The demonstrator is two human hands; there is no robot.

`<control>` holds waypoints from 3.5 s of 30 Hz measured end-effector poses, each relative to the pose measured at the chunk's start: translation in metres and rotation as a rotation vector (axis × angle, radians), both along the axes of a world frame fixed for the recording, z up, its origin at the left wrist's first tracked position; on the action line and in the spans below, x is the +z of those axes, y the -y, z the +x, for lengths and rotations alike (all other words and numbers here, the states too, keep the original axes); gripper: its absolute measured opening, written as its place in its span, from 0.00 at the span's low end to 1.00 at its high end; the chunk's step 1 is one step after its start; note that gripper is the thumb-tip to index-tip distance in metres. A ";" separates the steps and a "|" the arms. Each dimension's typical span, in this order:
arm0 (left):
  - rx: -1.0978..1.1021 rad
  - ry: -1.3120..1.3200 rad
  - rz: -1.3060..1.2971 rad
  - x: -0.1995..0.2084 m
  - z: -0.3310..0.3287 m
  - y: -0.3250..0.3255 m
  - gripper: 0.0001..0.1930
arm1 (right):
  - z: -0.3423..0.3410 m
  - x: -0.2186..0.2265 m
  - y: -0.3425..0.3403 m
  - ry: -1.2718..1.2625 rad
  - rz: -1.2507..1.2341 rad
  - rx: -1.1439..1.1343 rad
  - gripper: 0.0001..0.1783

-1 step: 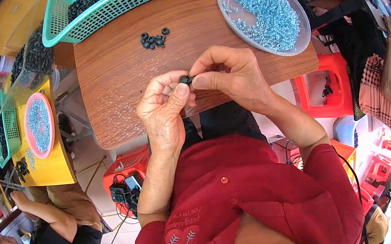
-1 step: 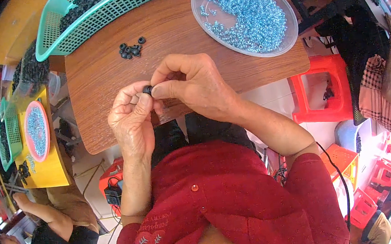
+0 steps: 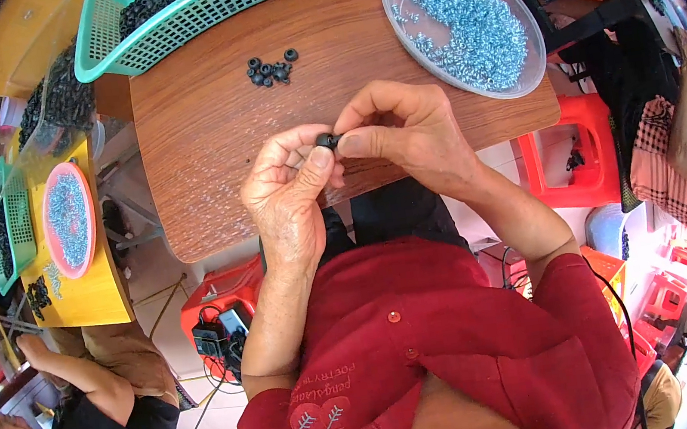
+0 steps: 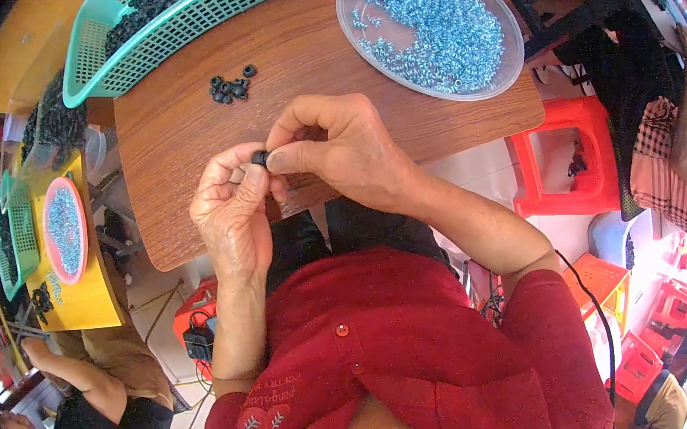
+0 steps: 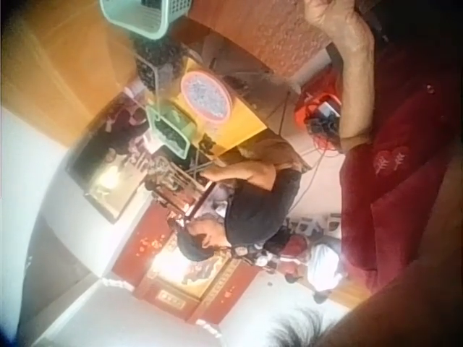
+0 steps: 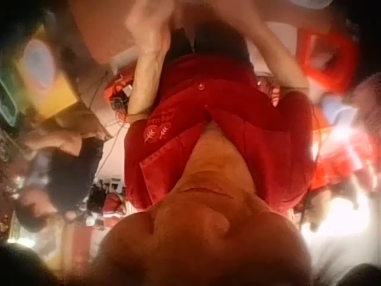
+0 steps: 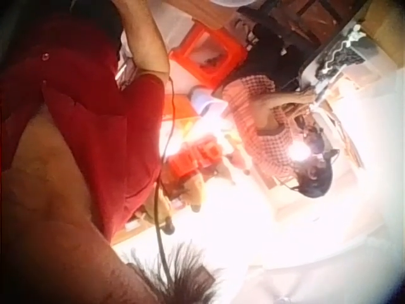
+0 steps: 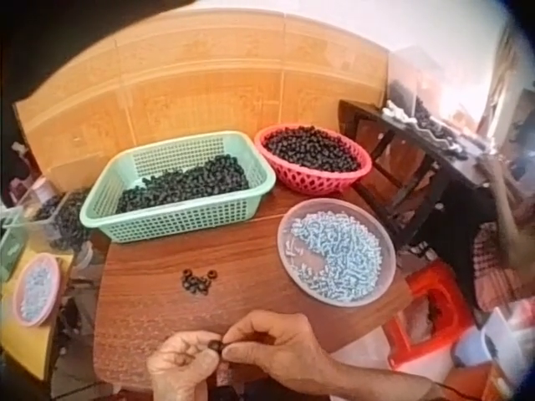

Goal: The person assembles small components by inserting cylindrical beads into black rings by hand, then grabs a handful of additional black rings from a basket and piles them onto the desk.

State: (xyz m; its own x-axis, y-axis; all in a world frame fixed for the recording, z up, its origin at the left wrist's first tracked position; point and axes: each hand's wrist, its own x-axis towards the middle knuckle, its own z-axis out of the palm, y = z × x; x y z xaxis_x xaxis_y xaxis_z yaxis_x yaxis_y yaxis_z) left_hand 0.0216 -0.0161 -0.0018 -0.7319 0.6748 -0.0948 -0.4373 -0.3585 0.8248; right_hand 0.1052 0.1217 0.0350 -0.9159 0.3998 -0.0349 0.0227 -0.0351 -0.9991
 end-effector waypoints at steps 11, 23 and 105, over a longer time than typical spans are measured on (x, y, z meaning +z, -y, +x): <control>0.005 -0.048 -0.060 -0.002 0.003 0.002 0.11 | -0.003 -0.008 -0.012 0.123 -0.322 0.090 0.07; 0.001 -0.021 -0.066 -0.002 0.007 -0.003 0.10 | -0.006 -0.022 -0.019 0.119 -0.582 0.132 0.08; -0.148 -0.226 -0.116 0.051 -0.041 -0.062 0.11 | -0.008 0.023 -0.087 -0.230 0.651 -0.179 0.09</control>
